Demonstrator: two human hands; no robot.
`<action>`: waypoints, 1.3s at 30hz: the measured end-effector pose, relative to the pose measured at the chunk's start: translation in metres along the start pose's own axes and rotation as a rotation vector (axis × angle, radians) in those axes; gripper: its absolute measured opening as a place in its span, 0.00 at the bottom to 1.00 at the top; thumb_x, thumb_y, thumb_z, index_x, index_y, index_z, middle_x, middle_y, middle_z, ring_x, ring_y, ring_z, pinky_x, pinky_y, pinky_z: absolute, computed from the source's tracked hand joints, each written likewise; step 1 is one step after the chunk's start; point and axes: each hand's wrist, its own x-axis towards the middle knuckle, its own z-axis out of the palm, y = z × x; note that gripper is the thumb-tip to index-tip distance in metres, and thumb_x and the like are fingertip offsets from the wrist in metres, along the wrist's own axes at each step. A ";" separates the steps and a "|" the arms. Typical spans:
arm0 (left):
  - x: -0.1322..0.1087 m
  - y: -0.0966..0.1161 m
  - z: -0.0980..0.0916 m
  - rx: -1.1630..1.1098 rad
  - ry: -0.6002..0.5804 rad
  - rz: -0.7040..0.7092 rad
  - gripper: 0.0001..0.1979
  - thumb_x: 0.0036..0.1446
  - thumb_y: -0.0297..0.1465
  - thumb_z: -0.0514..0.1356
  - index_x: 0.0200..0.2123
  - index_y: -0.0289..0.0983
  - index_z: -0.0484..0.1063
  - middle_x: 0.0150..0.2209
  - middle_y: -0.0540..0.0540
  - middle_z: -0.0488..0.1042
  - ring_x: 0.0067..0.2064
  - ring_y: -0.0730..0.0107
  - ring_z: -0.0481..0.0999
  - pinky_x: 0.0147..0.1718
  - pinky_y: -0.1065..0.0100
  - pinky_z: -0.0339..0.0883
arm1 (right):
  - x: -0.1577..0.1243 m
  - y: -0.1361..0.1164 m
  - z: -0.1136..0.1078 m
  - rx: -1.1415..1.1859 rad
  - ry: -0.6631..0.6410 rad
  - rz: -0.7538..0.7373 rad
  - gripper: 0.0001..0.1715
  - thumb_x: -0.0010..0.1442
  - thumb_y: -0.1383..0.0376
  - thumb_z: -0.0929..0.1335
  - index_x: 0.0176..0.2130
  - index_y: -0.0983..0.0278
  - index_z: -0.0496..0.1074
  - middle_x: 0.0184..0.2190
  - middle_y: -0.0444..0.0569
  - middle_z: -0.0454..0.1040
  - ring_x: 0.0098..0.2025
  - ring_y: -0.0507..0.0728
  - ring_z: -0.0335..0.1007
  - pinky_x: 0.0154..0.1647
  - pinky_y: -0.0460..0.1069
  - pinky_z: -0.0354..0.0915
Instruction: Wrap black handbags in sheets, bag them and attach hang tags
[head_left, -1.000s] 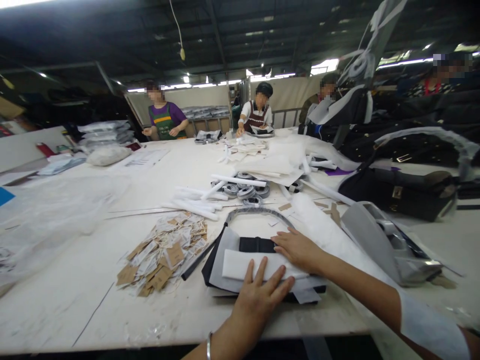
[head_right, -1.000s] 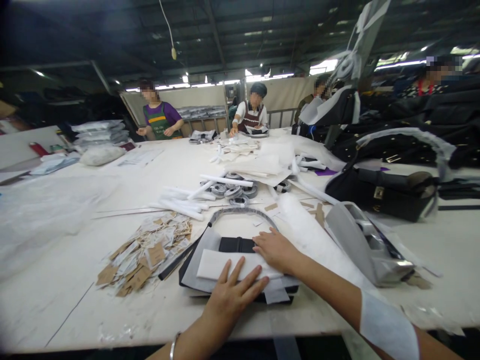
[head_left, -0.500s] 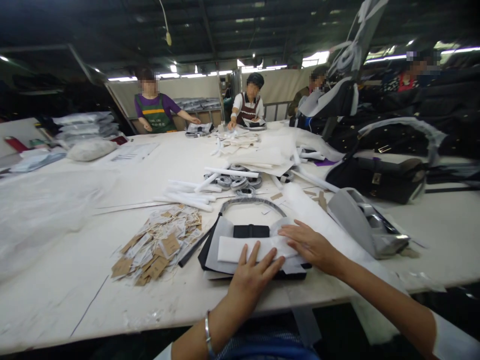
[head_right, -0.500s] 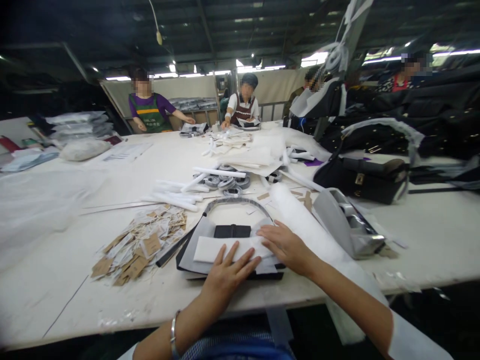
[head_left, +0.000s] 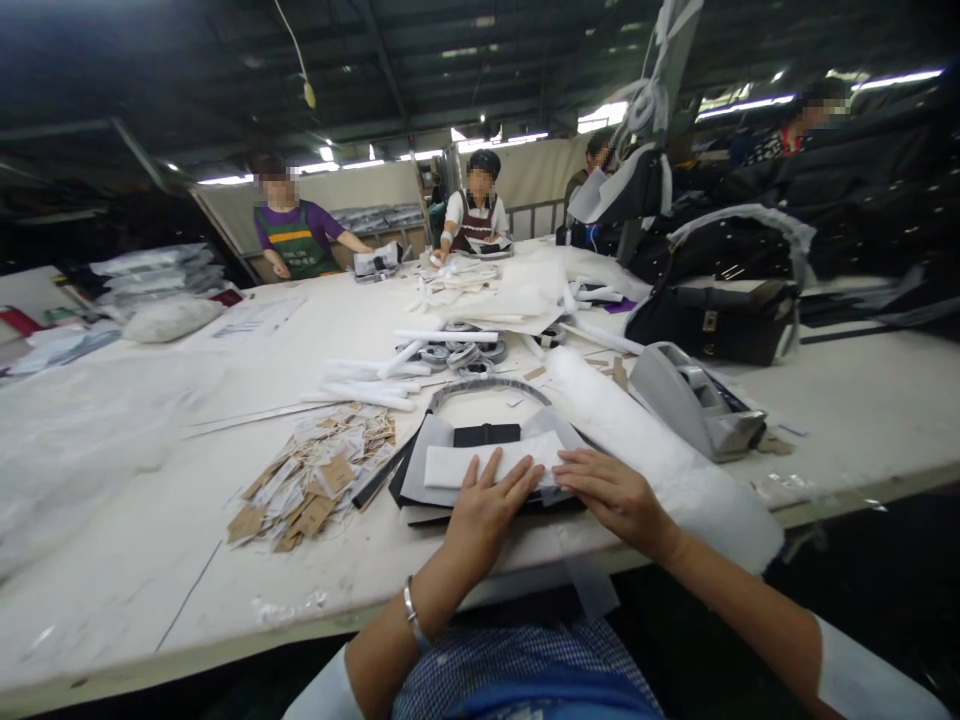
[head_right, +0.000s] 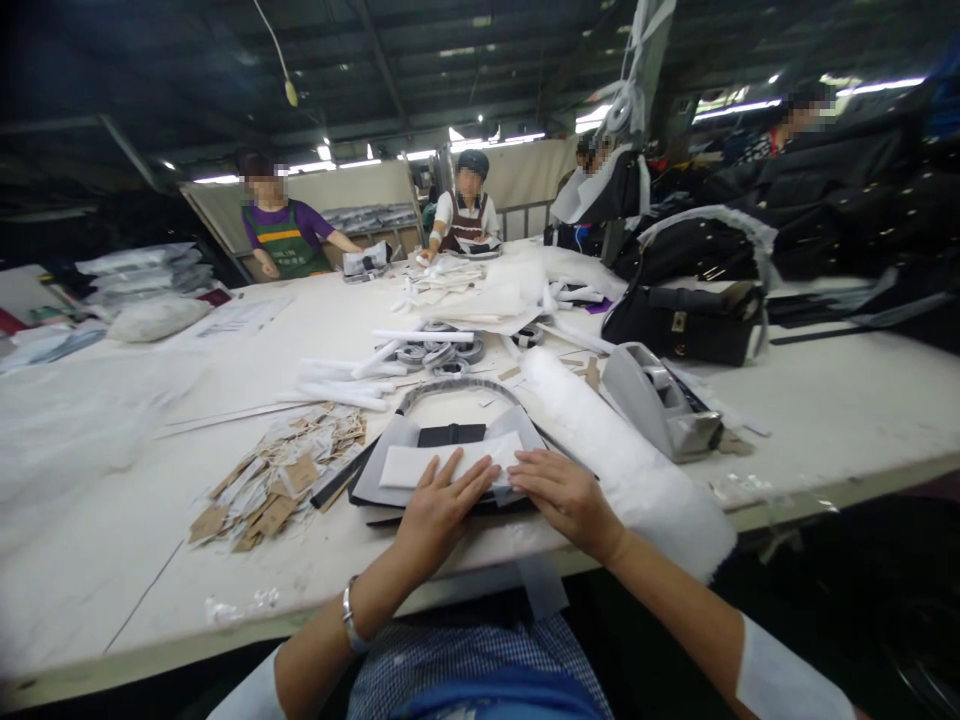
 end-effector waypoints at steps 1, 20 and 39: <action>0.000 0.000 0.000 -0.005 0.000 0.000 0.35 0.65 0.25 0.54 0.70 0.49 0.47 0.69 0.52 0.57 0.68 0.50 0.57 0.61 0.43 0.59 | -0.001 -0.001 0.000 -0.005 0.004 -0.011 0.18 0.66 0.72 0.65 0.50 0.57 0.77 0.48 0.47 0.80 0.55 0.58 0.74 0.59 0.58 0.69; 0.001 0.000 -0.007 -0.252 -0.040 -0.066 0.39 0.57 0.20 0.56 0.68 0.51 0.52 0.68 0.55 0.59 0.70 0.47 0.53 0.64 0.38 0.50 | -0.011 -0.001 0.016 -0.149 0.084 -0.020 0.11 0.65 0.72 0.67 0.46 0.60 0.74 0.40 0.49 0.80 0.44 0.58 0.76 0.49 0.56 0.71; 0.014 0.027 0.020 -0.306 0.349 -0.227 0.17 0.61 0.31 0.64 0.53 0.47 0.71 0.56 0.49 0.76 0.62 0.52 0.70 0.65 0.37 0.46 | -0.018 0.003 0.030 -0.252 0.043 -0.008 0.08 0.65 0.73 0.65 0.43 0.63 0.71 0.38 0.51 0.77 0.41 0.59 0.70 0.45 0.56 0.67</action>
